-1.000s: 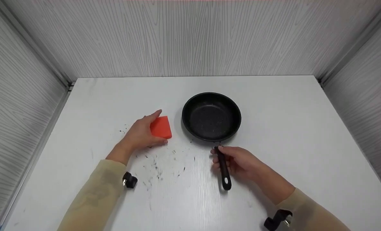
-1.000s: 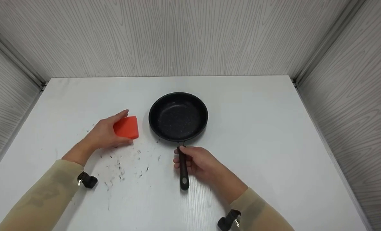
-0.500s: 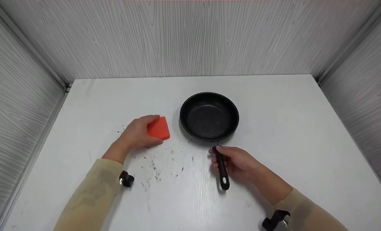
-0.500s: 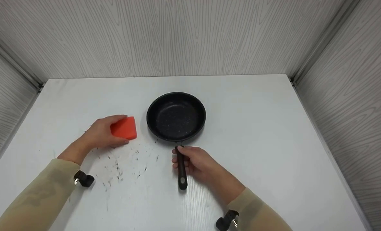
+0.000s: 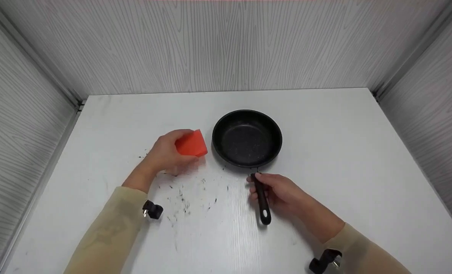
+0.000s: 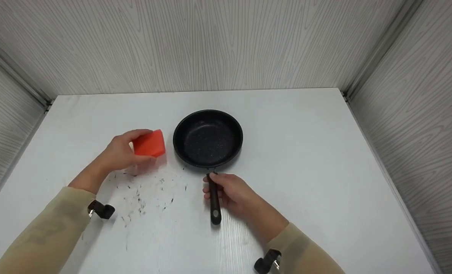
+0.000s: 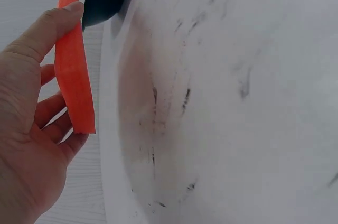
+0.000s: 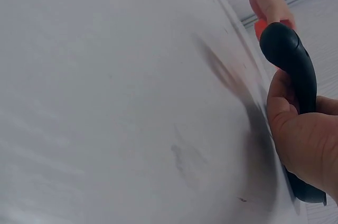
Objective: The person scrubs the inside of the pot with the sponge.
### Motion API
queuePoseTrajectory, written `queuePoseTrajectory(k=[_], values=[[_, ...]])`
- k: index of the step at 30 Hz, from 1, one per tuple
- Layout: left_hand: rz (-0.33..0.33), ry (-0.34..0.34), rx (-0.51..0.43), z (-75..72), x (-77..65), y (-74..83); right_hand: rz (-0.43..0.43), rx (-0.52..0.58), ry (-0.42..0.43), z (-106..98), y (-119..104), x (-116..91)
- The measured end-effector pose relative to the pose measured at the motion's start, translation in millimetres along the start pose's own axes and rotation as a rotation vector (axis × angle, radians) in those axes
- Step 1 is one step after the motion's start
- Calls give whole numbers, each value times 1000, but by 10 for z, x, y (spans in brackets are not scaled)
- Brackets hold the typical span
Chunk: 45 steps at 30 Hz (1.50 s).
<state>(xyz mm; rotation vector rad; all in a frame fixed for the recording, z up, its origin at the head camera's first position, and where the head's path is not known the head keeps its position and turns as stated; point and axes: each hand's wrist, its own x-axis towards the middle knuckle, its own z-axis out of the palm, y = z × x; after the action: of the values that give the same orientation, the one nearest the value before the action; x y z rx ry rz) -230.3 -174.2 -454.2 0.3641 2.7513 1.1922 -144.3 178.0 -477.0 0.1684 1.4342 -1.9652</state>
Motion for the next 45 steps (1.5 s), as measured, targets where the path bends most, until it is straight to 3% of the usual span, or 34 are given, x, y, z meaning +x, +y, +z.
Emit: queuePoseTrajectory(k=[12, 22, 26, 34, 45], values=[[147, -15, 11, 15, 179, 429, 2, -13, 10, 37, 0, 31], [217, -115, 26, 305, 449, 868, -5, 14, 15, 28, 2, 6], [204, -171, 13, 436, 531, 990, -7, 17, 17, 28, 5, 2], [187, -308, 87, 637, 611, 1110, 1, 11, 15, 49, 15, 4], [221, -435, 107, 768, 629, 1104, -8, -20, 32, 91, 26, 16]])
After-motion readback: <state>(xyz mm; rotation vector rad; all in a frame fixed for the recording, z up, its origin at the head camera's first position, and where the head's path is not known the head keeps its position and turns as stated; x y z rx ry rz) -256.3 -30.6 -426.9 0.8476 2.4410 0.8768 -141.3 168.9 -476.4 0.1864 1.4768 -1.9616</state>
